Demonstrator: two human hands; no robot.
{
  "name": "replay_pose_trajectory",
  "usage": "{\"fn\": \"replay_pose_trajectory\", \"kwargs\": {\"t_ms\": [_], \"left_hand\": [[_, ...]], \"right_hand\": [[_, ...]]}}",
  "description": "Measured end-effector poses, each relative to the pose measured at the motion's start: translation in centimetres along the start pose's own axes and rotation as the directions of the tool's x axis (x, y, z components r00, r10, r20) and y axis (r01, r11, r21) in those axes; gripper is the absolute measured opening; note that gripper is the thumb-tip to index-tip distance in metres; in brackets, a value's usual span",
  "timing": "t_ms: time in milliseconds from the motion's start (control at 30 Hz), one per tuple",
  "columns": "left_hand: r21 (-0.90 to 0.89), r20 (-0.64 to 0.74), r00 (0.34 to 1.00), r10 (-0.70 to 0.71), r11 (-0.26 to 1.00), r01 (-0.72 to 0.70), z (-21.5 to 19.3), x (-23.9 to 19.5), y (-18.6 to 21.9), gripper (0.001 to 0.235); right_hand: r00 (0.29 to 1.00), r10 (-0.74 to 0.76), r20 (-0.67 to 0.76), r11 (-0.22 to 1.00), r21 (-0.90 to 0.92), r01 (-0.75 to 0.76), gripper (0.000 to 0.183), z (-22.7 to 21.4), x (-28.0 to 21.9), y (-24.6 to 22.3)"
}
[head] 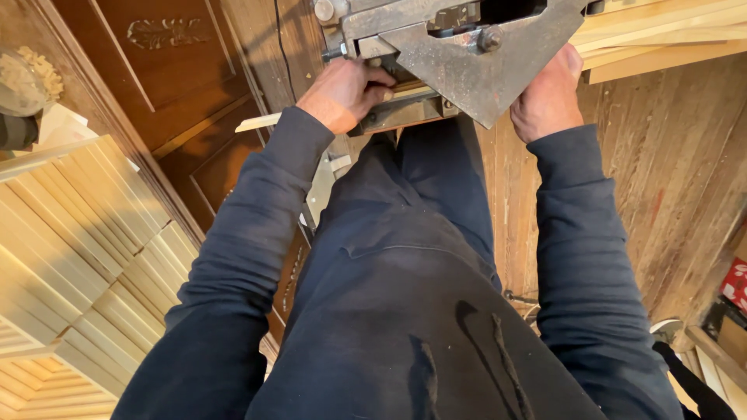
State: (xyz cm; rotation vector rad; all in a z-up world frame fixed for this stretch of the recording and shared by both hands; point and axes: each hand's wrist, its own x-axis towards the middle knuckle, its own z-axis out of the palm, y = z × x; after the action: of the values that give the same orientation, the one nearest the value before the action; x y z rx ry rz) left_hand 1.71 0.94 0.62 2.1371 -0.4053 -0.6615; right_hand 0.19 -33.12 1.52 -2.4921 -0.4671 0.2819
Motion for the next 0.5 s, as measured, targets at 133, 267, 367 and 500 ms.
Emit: {"fn": "replay_pose_trajectory", "kwargs": {"t_ms": [133, 267, 367, 500], "left_hand": [[0.001, -0.020, 1.000, 0.021, 1.000, -0.021, 0.52, 0.02, -0.57, 0.023], [0.014, -0.050, 0.999, 0.020, 1.000, -0.020, 0.46, -0.39, -0.70, 0.022], [0.016, -0.050, 0.998, 0.024, 1.000, -0.023, 0.51, -0.36, -0.59, 0.021], [0.014, -0.048, 0.998, 0.039, 0.999, -0.038, 0.51, -0.36, -0.74, 0.022]], "right_hand": [[1.000, -0.019, 0.011, 0.999, -0.034, 0.019, 0.030, 0.46, -0.38, 0.73], [0.999, -0.046, -0.003, 0.998, -0.037, 0.045, 0.033, 0.89, -0.27, 0.71], [0.999, -0.049, -0.018, 0.999, -0.010, 0.049, 0.033, 0.62, -0.21, 0.31], [0.999, -0.045, -0.023, 0.999, -0.010, 0.045, 0.035, 0.87, -0.42, 0.79]]}}
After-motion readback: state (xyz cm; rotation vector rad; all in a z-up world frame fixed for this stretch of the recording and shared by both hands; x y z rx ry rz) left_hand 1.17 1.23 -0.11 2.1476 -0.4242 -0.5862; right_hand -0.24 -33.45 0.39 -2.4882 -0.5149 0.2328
